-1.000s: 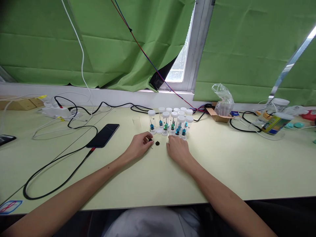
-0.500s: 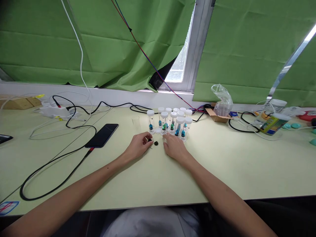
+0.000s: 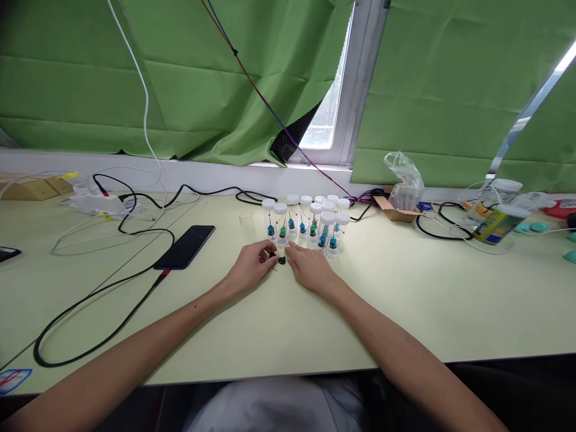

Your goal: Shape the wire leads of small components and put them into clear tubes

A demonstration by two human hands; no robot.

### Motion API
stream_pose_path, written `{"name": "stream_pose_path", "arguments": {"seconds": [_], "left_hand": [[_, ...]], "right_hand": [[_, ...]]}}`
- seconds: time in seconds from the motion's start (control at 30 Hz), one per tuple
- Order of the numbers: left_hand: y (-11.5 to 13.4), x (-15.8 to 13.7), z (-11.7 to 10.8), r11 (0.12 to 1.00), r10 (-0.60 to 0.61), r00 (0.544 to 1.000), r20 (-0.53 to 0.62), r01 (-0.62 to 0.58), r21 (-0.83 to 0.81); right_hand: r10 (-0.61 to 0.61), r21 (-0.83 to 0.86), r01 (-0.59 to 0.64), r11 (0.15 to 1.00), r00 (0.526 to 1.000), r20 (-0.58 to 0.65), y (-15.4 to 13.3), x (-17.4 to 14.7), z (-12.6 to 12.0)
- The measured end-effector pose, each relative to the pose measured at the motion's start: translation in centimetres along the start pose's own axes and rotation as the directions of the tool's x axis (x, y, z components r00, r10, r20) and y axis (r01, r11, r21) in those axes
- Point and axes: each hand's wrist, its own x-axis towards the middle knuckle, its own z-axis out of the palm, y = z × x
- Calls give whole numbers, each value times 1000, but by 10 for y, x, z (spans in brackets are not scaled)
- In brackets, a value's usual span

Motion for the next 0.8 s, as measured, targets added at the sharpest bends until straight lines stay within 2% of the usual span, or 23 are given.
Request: {"name": "stream_pose_path", "arguments": {"seconds": [0.13,0.47,0.8], "left_hand": [[1,0,-1,1000,-2,1000,0,2,0],[2,-1,-1,1000,-23,999,-27,23,13],[2,-2,0,1000,-10,999,-46,10,-12]], "right_hand": [[14,-12,-14,1000,1000,6,-3,1,-2],[240,-67,-236,969,969,54,-4,5,-3],[309,-81,-304,949,949,58,-2,-1,-7]]}}
